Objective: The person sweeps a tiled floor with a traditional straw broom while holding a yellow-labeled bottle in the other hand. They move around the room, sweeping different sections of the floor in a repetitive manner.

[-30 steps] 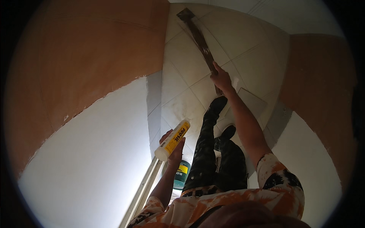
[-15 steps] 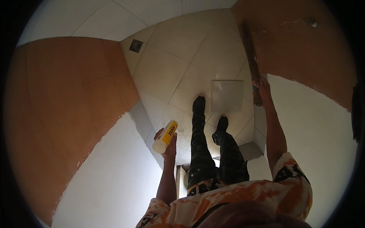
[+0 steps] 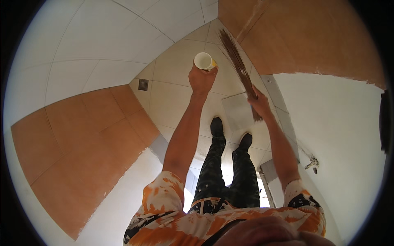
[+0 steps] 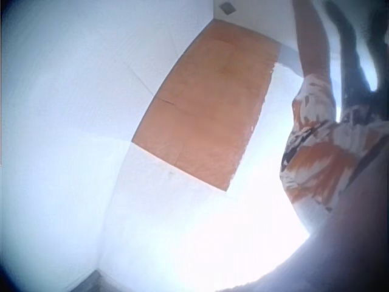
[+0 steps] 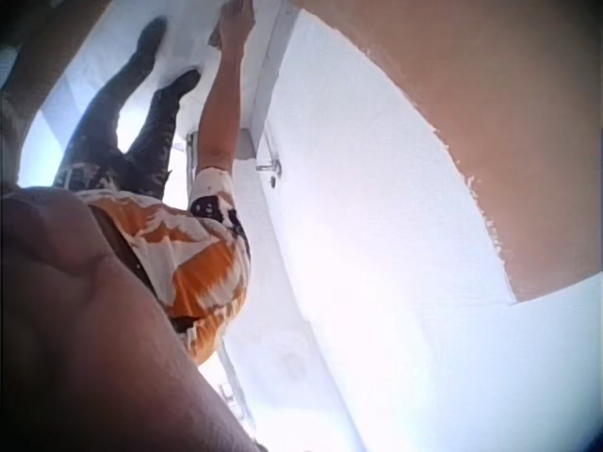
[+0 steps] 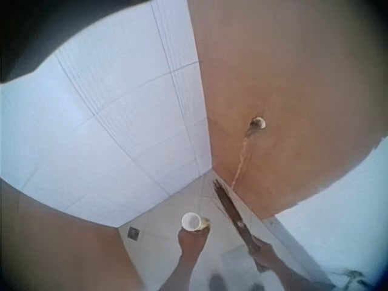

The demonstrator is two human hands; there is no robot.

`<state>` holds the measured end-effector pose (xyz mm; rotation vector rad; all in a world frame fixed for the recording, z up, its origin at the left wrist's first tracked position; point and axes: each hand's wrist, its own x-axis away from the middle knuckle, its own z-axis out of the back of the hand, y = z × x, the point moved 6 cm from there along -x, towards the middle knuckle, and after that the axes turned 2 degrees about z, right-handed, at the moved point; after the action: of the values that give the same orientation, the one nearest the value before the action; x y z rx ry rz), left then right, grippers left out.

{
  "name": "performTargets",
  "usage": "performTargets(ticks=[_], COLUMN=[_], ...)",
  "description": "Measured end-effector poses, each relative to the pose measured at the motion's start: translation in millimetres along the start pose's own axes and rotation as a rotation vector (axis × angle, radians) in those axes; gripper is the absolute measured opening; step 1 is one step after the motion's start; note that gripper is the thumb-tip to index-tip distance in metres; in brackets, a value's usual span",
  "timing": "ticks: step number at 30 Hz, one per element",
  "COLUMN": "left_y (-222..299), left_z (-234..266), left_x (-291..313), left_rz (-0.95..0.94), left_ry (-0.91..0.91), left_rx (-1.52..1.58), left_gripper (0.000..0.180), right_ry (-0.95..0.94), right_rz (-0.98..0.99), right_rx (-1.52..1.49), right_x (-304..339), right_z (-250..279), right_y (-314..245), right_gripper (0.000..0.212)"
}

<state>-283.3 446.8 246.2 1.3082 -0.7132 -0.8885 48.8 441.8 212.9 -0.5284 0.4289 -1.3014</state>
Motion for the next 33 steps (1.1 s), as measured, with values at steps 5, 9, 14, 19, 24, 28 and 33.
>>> performTargets(ticks=[5, 9, 14, 19, 24, 28, 33], left_y=[-9.3, -30.8, -59.0, -80.2, -66.3, -66.9, -70.6], left_z=[42.2, -5.8, 26.3, 56.5, 72.6, 75.2, 71.2], left_x=[62.1, 122.1, 194.6, 234.6, 240.5, 241.8, 243.9], left_rz=[0.01, 0.107, 0.206, 0.483, 0.454, 0.478, 0.497], left_ry=[0.081, 0.146, 0.207, 0.267, 0.246, 0.254, 0.243], left_rx=[0.208, 0.167, 0.024, -0.091, -0.179, -0.172, -0.192], left_gripper=[0.047, 0.061, 0.057, 0.056, 0.06, 0.062, 0.061], right_ry=[-0.07, -0.229, -0.235, -0.276, -0.393, -0.597, -0.397], right_rz=[-0.258, -0.24, -0.251, -0.275, -0.143, -0.076, -0.272], right_rx=[0.246, 0.139, -0.142, -0.063, 0.184, 0.326, 0.164], right_x=[-147.3, -247.0, -269.9, -297.2, -301.9, -269.4, -258.4], right_z=[-58.4, -81.3, -125.7, -140.8, -117.8, -101.0, -103.9], right_y=[50.9, 95.3, 115.7, 119.4, 89.5, 80.3, 136.2], right_gripper=[0.075, 0.079, 0.081, 0.081, 0.08, 0.08, 0.084])
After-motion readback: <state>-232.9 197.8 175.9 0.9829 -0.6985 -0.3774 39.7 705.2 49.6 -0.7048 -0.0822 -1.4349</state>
